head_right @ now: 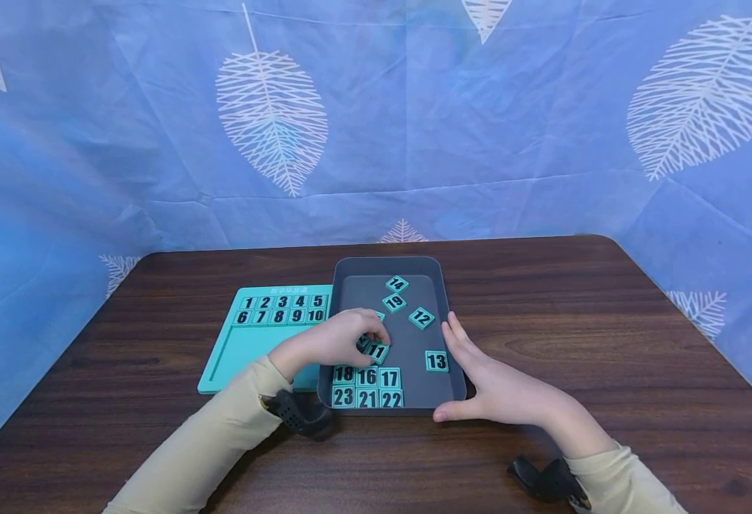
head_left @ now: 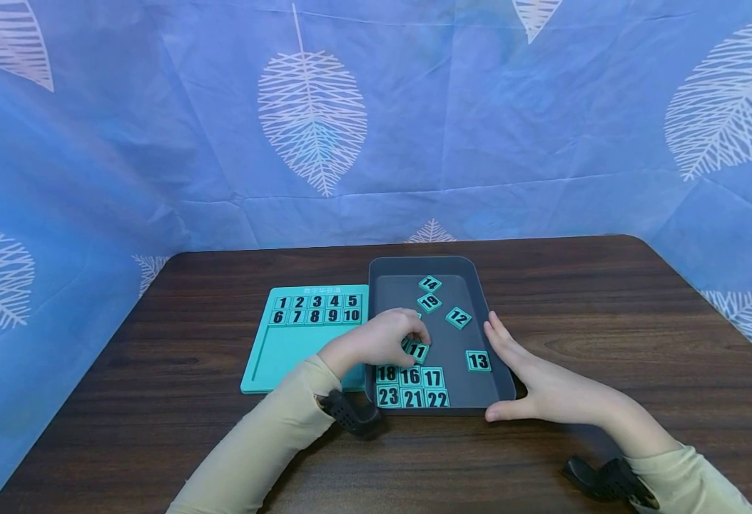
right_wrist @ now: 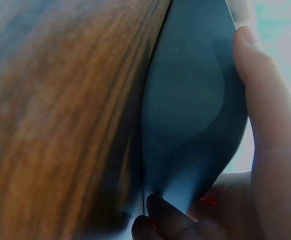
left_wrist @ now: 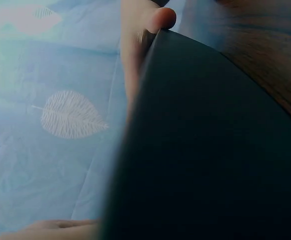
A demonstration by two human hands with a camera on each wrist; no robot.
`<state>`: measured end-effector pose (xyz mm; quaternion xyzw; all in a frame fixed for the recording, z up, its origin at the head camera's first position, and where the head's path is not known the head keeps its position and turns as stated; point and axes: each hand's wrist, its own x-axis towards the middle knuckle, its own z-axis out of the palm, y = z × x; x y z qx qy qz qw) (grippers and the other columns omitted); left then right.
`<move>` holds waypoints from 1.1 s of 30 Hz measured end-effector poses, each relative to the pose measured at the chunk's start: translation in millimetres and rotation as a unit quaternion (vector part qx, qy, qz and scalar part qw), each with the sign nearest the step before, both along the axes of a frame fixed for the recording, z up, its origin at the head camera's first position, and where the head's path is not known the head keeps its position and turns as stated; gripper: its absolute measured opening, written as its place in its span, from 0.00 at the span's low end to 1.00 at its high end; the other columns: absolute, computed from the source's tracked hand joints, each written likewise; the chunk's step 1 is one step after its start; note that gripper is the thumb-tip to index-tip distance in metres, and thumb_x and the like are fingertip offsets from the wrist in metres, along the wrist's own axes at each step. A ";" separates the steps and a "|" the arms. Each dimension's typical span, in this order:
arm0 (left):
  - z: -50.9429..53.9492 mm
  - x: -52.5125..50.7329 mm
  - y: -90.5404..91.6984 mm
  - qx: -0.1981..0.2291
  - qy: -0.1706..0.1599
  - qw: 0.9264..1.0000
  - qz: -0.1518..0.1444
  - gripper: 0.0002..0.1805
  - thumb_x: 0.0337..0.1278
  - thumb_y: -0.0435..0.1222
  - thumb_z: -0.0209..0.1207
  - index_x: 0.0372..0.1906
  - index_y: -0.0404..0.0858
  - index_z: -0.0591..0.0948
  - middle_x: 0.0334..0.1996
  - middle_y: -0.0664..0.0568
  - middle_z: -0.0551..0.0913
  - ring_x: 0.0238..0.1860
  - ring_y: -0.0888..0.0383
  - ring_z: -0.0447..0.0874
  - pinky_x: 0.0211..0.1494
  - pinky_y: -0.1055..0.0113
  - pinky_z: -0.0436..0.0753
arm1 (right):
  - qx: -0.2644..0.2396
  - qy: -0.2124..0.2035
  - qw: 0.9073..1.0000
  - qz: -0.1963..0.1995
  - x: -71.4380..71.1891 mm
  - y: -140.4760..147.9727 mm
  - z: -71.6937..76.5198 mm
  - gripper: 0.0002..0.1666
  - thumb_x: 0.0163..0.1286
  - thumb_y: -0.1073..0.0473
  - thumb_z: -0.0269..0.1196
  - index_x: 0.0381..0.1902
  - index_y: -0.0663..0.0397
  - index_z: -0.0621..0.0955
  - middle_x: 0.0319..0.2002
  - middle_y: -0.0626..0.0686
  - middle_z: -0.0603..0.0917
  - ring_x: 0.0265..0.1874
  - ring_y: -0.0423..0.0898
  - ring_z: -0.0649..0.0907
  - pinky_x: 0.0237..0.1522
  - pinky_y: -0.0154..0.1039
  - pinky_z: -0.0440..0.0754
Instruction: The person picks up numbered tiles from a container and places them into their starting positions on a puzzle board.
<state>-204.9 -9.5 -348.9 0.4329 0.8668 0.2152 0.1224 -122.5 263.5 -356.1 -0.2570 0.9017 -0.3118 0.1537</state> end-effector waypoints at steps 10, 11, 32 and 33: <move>6.9 1.7 -3.3 0.069 -0.006 0.997 0.020 0.14 0.52 0.31 0.64 0.45 0.38 0.80 0.42 0.54 0.76 0.41 0.58 0.73 0.46 0.70 0.74 | 0.003 0.000 1.000 -0.007 1.0 -0.5 0.0 0.67 0.58 0.37 0.66 0.76 0.52 0.35 0.74 0.54 0.26 0.71 0.66 0.46 0.57 0.64 0.67; 9.0 2.0 -4.7 0.075 -0.008 0.997 0.022 0.14 0.52 0.30 0.64 0.46 0.38 0.80 0.42 0.54 0.76 0.41 0.58 0.73 0.46 0.70 0.74 | 0.002 0.000 1.000 -0.007 1.1 -0.3 0.0 0.67 0.58 0.37 0.66 0.76 0.52 0.35 0.74 0.54 0.26 0.71 0.66 0.46 0.57 0.64 0.67; 17.9 -5.8 -67.2 0.138 0.016 0.984 0.114 0.17 0.52 0.30 0.62 0.49 0.37 0.80 0.44 0.52 0.74 0.44 0.56 0.71 0.48 0.58 0.76 | 0.004 0.012 1.000 0.002 1.1 0.1 1.3 0.66 0.59 0.37 0.66 0.76 0.52 0.36 0.74 0.51 0.26 0.71 0.64 0.47 0.56 0.61 0.68; 17.4 -5.9 -70.6 0.138 0.019 0.983 0.118 0.17 0.52 0.30 0.62 0.49 0.36 0.80 0.44 0.52 0.74 0.43 0.55 0.71 0.48 0.59 0.76 | 0.004 0.013 1.000 0.003 1.0 0.1 1.5 0.66 0.59 0.38 0.66 0.76 0.52 0.36 0.74 0.51 0.26 0.71 0.64 0.47 0.56 0.61 0.68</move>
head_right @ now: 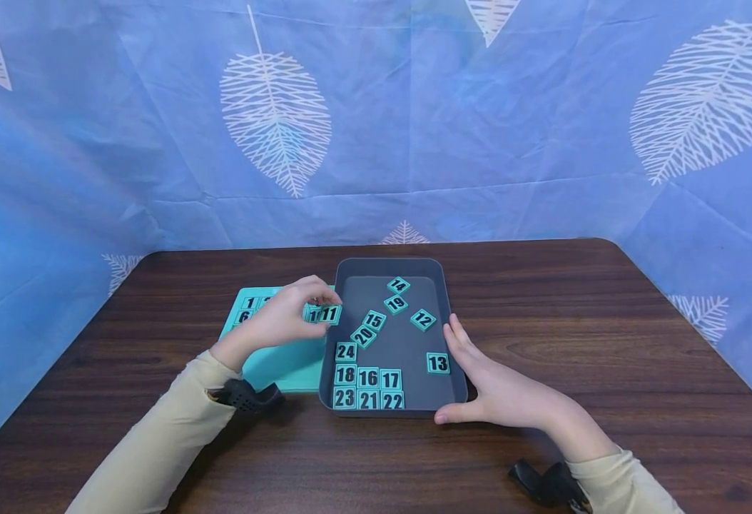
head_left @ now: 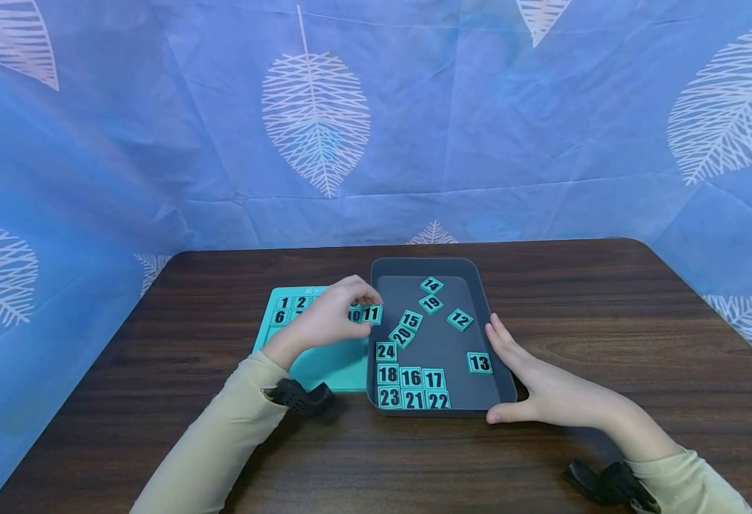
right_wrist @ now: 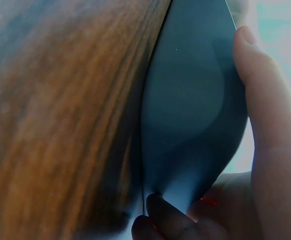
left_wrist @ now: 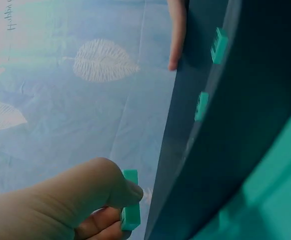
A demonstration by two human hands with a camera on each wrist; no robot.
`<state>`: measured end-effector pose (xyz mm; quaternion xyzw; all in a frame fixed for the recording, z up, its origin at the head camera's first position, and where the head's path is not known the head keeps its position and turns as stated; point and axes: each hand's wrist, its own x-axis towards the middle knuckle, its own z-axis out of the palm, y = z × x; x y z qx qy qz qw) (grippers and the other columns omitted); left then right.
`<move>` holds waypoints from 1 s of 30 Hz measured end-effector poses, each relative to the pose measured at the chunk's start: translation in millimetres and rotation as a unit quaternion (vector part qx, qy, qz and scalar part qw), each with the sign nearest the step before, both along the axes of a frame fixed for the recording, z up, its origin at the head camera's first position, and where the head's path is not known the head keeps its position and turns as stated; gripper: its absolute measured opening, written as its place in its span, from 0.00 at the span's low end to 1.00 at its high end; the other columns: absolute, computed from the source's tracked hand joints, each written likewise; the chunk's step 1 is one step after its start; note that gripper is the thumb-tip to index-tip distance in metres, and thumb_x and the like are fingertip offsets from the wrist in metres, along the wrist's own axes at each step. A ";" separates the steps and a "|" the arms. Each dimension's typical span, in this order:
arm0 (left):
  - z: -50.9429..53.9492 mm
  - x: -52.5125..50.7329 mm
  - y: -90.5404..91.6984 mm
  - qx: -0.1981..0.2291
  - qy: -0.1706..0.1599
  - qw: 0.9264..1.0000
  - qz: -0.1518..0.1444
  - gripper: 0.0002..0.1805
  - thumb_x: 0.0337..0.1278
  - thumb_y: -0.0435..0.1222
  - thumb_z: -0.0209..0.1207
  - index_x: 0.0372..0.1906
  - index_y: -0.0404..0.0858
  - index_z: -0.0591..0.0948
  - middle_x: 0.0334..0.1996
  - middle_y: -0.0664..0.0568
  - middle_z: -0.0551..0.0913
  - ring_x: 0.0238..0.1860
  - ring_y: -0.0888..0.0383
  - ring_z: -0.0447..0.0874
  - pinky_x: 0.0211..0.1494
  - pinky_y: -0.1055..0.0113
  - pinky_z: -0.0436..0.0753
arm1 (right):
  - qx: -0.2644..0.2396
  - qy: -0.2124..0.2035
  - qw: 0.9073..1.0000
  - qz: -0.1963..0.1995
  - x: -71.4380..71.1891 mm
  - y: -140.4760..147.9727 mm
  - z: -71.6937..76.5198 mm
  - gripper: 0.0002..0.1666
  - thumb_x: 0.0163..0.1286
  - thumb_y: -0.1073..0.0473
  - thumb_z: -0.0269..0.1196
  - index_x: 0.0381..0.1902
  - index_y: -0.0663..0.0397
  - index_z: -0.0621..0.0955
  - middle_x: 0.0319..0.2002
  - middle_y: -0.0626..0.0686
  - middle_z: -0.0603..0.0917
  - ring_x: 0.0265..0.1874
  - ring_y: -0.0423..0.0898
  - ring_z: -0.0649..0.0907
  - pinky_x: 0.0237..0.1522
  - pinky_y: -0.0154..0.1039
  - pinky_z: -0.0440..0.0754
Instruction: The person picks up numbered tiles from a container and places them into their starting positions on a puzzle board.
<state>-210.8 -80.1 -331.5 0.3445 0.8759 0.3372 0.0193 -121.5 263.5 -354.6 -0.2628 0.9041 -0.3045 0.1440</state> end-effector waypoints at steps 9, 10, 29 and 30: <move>-9.9 -0.7 -33.2 -0.011 0.010 0.999 0.029 0.17 0.51 0.29 0.63 0.49 0.36 0.81 0.45 0.51 0.75 0.45 0.53 0.73 0.48 0.56 0.77 | 0.001 0.005 1.000 0.002 -0.4 0.9 -1.5 0.66 0.59 0.38 0.66 0.76 0.52 0.36 0.74 0.51 0.26 0.71 0.64 0.47 0.56 0.61 0.68; -10.4 -0.6 -36.5 -0.012 0.012 0.999 0.032 0.17 0.50 0.29 0.63 0.49 0.36 0.81 0.45 0.50 0.75 0.45 0.52 0.73 0.48 0.55 0.77 | 0.001 0.006 1.000 0.002 -0.4 1.0 -1.7 0.66 0.59 0.38 0.66 0.76 0.52 0.36 0.74 0.51 0.26 0.71 0.64 0.47 0.56 0.61 0.68; -19.7 5.5 -85.9 -0.072 0.019 0.993 0.087 0.17 0.50 0.29 0.65 0.49 0.35 0.81 0.45 0.49 0.77 0.45 0.51 0.75 0.47 0.54 0.78 | -0.003 -0.002 1.000 0.000 0.0 -0.6 0.6 0.66 0.59 0.38 0.66 0.76 0.53 0.35 0.74 0.54 0.26 0.71 0.65 0.46 0.57 0.63 0.67; -19.9 5.7 -88.0 -0.074 0.019 0.993 0.089 0.18 0.50 0.29 0.65 0.49 0.35 0.81 0.45 0.48 0.77 0.45 0.51 0.75 0.47 0.54 0.78 | -0.002 -0.001 1.000 0.000 0.0 -0.5 0.6 0.66 0.59 0.39 0.66 0.76 0.53 0.35 0.74 0.54 0.26 0.71 0.65 0.46 0.57 0.63 0.67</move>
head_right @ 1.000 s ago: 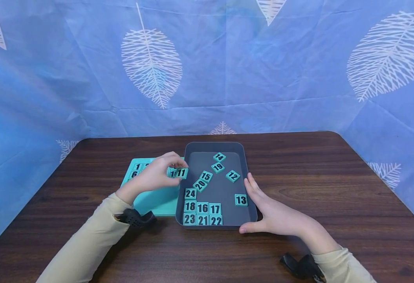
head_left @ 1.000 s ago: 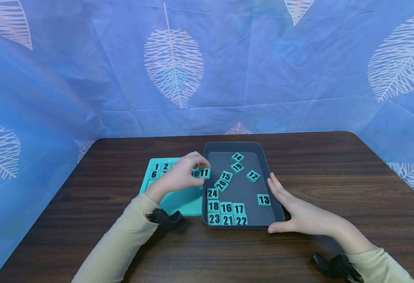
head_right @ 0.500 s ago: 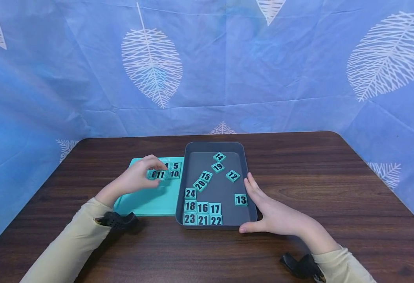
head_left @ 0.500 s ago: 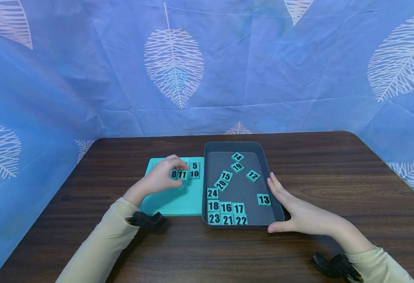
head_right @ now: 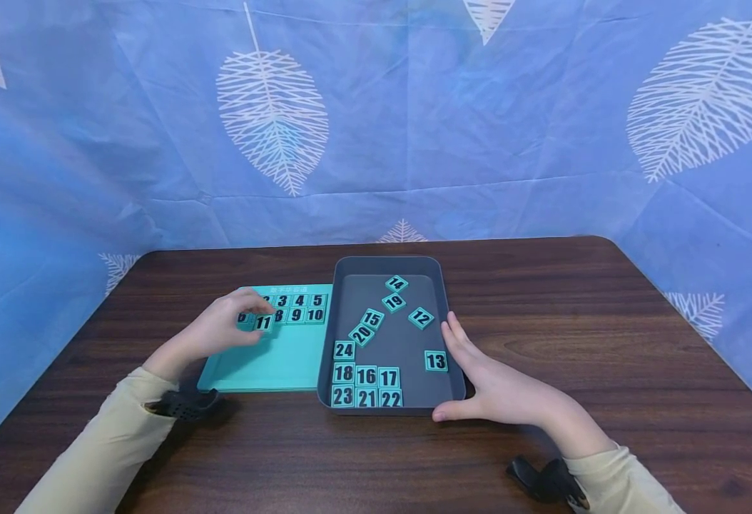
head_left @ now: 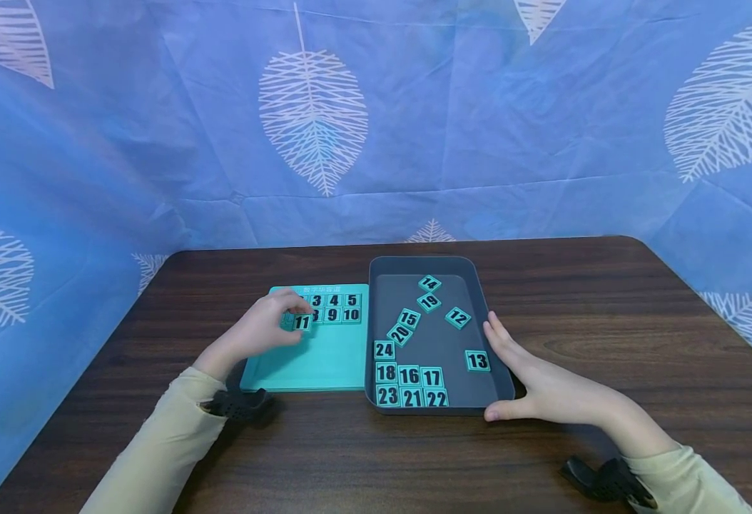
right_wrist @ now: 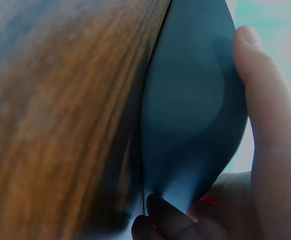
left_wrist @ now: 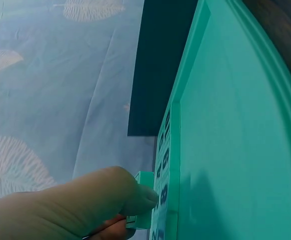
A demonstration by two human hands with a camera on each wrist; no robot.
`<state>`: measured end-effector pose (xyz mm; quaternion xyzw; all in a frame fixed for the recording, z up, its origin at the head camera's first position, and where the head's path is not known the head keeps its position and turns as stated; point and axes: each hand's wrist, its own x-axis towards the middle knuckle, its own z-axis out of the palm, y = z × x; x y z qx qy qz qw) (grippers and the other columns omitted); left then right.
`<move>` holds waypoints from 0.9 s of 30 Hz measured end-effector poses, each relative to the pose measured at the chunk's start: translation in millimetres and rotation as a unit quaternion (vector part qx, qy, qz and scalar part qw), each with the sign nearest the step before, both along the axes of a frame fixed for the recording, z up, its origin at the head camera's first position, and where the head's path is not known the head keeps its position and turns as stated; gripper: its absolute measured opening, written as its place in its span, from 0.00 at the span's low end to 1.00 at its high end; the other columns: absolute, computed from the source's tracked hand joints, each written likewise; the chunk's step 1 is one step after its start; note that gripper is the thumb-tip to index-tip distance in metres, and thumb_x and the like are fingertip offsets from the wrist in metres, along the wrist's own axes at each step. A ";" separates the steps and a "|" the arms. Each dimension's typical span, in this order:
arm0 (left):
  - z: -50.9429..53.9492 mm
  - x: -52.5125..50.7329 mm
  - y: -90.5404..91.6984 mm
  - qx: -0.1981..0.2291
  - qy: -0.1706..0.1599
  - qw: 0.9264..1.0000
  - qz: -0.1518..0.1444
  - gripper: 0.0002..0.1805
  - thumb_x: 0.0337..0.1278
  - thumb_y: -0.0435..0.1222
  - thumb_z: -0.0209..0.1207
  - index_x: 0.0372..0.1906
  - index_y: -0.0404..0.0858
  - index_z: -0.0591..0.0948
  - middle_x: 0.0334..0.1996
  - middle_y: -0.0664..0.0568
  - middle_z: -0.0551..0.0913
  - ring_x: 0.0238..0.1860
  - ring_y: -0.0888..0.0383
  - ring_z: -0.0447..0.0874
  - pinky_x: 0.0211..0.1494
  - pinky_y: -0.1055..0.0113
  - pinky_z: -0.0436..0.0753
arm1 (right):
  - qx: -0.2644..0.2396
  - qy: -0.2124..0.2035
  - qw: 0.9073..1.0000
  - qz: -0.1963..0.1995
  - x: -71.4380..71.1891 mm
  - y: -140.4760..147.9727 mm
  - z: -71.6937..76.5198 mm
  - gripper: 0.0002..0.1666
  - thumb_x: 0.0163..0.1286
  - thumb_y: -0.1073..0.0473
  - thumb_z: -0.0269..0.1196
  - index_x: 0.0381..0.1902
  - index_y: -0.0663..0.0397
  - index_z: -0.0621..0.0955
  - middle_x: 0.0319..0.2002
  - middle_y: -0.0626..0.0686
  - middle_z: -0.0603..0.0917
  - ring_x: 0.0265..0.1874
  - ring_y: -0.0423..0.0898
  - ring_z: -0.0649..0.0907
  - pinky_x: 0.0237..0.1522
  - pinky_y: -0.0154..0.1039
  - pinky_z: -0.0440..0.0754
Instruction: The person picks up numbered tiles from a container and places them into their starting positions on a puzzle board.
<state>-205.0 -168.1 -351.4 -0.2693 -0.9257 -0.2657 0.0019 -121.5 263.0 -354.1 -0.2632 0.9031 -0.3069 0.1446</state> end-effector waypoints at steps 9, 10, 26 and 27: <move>-3.8 1.5 -18.0 -0.020 0.005 1.000 0.009 0.17 0.48 0.28 0.66 0.47 0.35 0.82 0.43 0.49 0.76 0.41 0.53 0.74 0.42 0.57 0.77 | 0.000 0.001 1.000 0.000 -0.8 0.5 -0.9 0.66 0.60 0.39 0.66 0.76 0.52 0.35 0.74 0.53 0.26 0.71 0.65 0.46 0.57 0.63 0.67; -4.2 1.7 -19.5 -0.019 0.003 1.000 0.013 0.17 0.48 0.28 0.66 0.47 0.35 0.82 0.42 0.49 0.76 0.41 0.53 0.73 0.42 0.57 0.77 | -0.001 -0.001 1.000 0.000 -0.7 0.6 -1.1 0.66 0.60 0.39 0.66 0.76 0.52 0.35 0.74 0.53 0.26 0.71 0.65 0.46 0.57 0.63 0.67; -9.5 2.5 -36.9 -0.029 -0.007 0.999 0.023 0.16 0.49 0.27 0.66 0.47 0.34 0.83 0.43 0.46 0.79 0.44 0.50 0.76 0.45 0.54 0.79 | -0.003 -0.003 1.000 0.000 -0.8 1.2 -2.4 0.66 0.60 0.39 0.66 0.76 0.52 0.35 0.74 0.51 0.25 0.71 0.64 0.45 0.57 0.64 0.66; -9.8 2.1 -37.7 -0.030 -0.007 0.999 0.022 0.16 0.50 0.27 0.66 0.47 0.34 0.83 0.44 0.46 0.79 0.44 0.50 0.76 0.44 0.54 0.79 | -0.003 -0.002 1.000 0.000 -0.9 1.2 -2.6 0.66 0.59 0.39 0.66 0.76 0.52 0.35 0.74 0.51 0.25 0.71 0.64 0.45 0.57 0.64 0.66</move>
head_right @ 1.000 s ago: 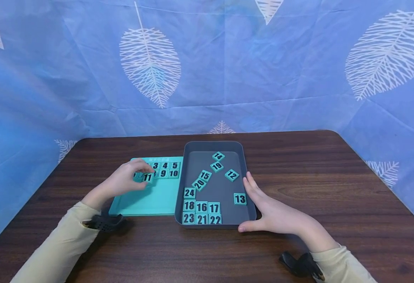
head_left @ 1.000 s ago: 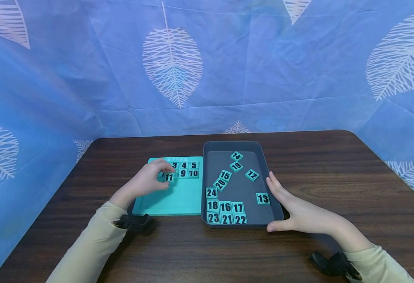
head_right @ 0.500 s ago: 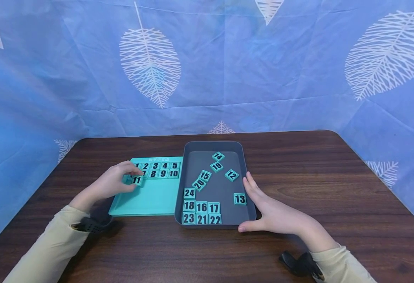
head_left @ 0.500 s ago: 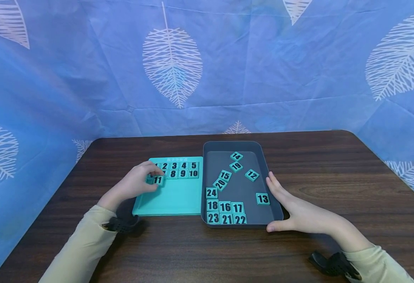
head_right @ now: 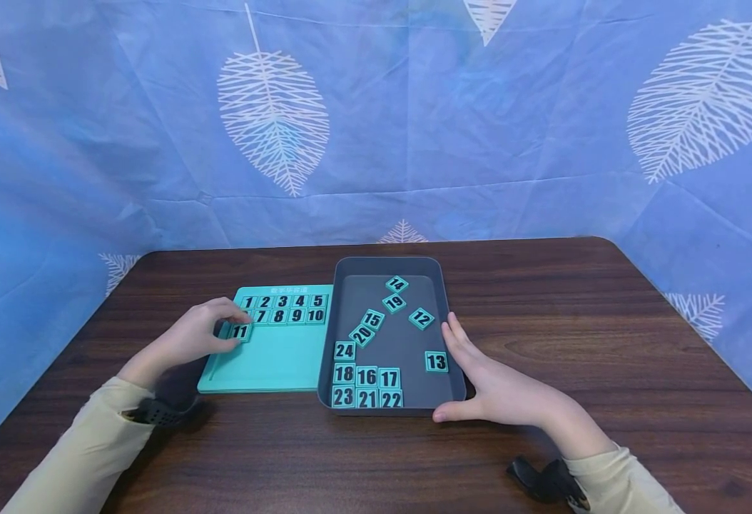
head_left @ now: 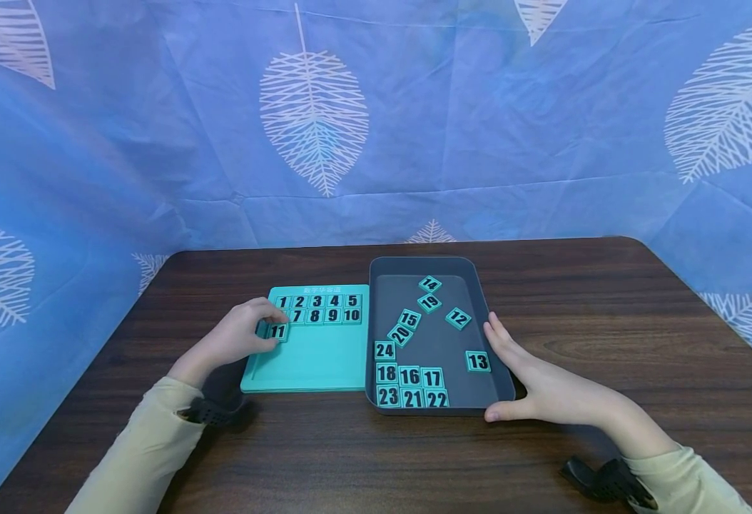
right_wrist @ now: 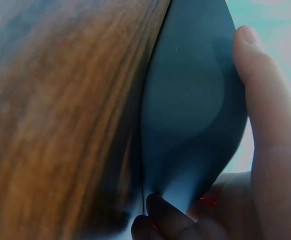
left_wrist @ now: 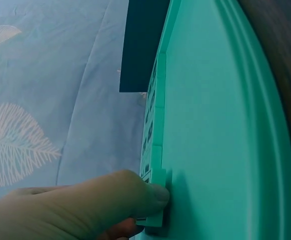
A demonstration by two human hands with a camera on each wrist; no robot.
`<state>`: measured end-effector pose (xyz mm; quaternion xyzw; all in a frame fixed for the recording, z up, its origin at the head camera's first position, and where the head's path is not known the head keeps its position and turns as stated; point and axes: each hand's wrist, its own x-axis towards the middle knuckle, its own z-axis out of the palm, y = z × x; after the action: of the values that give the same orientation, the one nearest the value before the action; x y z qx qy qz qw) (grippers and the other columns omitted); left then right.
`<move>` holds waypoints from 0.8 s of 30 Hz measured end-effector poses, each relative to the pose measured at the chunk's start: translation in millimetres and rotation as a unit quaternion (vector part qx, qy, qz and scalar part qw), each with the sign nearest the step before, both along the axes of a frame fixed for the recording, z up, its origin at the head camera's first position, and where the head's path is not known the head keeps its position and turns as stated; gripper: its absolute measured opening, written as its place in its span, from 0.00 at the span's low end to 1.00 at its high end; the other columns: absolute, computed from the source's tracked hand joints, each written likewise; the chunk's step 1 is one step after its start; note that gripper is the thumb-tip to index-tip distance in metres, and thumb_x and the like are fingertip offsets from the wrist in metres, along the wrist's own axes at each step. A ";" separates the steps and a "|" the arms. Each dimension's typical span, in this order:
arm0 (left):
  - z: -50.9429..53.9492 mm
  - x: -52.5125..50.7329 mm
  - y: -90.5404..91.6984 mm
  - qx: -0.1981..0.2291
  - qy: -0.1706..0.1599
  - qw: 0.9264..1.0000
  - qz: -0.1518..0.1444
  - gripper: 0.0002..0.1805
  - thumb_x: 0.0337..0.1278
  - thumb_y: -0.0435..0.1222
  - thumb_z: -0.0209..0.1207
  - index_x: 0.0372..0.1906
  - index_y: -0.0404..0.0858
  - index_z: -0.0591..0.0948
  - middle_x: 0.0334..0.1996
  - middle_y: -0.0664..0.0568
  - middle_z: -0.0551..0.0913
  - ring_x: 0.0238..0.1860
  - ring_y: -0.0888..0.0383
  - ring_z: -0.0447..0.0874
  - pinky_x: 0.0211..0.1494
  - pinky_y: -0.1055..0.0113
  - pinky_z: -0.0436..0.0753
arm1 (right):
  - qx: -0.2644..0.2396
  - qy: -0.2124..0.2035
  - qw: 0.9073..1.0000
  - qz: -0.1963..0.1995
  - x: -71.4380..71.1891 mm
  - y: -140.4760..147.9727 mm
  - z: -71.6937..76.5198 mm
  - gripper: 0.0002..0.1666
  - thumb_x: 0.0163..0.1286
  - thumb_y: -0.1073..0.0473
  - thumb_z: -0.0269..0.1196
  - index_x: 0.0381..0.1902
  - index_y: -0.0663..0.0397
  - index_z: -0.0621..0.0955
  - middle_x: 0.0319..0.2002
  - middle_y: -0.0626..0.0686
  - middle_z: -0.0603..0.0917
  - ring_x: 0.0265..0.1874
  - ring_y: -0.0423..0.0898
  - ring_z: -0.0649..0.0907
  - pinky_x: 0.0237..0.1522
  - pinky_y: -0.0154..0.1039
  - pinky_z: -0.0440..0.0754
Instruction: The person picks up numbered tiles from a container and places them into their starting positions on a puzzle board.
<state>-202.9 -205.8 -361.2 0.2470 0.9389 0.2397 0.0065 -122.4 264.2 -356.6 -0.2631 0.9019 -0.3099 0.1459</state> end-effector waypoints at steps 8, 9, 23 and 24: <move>-2.3 0.4 -4.7 -0.005 0.004 1.000 -0.002 0.17 0.49 0.28 0.66 0.48 0.34 0.84 0.45 0.46 0.78 0.43 0.50 0.77 0.42 0.56 0.79 | 0.001 0.001 1.000 0.000 -0.1 0.0 0.4 0.66 0.59 0.38 0.66 0.76 0.52 0.35 0.74 0.52 0.26 0.71 0.64 0.45 0.58 0.63 0.66; -2.2 0.8 -4.9 -0.005 0.004 1.000 -0.001 0.17 0.49 0.28 0.67 0.48 0.34 0.84 0.45 0.46 0.78 0.43 0.50 0.77 0.41 0.57 0.79 | 0.000 0.002 1.000 0.000 0.0 0.0 0.5 0.66 0.59 0.39 0.66 0.76 0.52 0.35 0.74 0.52 0.26 0.71 0.64 0.45 0.58 0.63 0.66; -0.9 2.6 -5.3 -0.007 -0.001 1.000 0.006 0.17 0.49 0.28 0.67 0.48 0.34 0.84 0.45 0.46 0.78 0.41 0.53 0.76 0.36 0.62 0.76 | 0.002 0.007 1.000 0.001 0.8 0.1 0.7 0.66 0.59 0.39 0.66 0.76 0.52 0.36 0.74 0.55 0.27 0.71 0.64 0.46 0.57 0.63 0.66; -1.1 2.5 -5.6 -0.006 -0.002 1.000 0.007 0.17 0.49 0.28 0.67 0.48 0.34 0.84 0.45 0.46 0.78 0.41 0.52 0.76 0.36 0.62 0.77 | 0.001 0.006 1.000 0.001 0.8 0.1 0.6 0.66 0.59 0.39 0.66 0.76 0.53 0.36 0.74 0.54 0.27 0.71 0.64 0.45 0.58 0.63 0.66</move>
<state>-200.4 -211.3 -362.3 0.2397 0.9422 0.2341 0.0083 -121.6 264.3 -356.0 -0.2657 0.9028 -0.3072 0.1411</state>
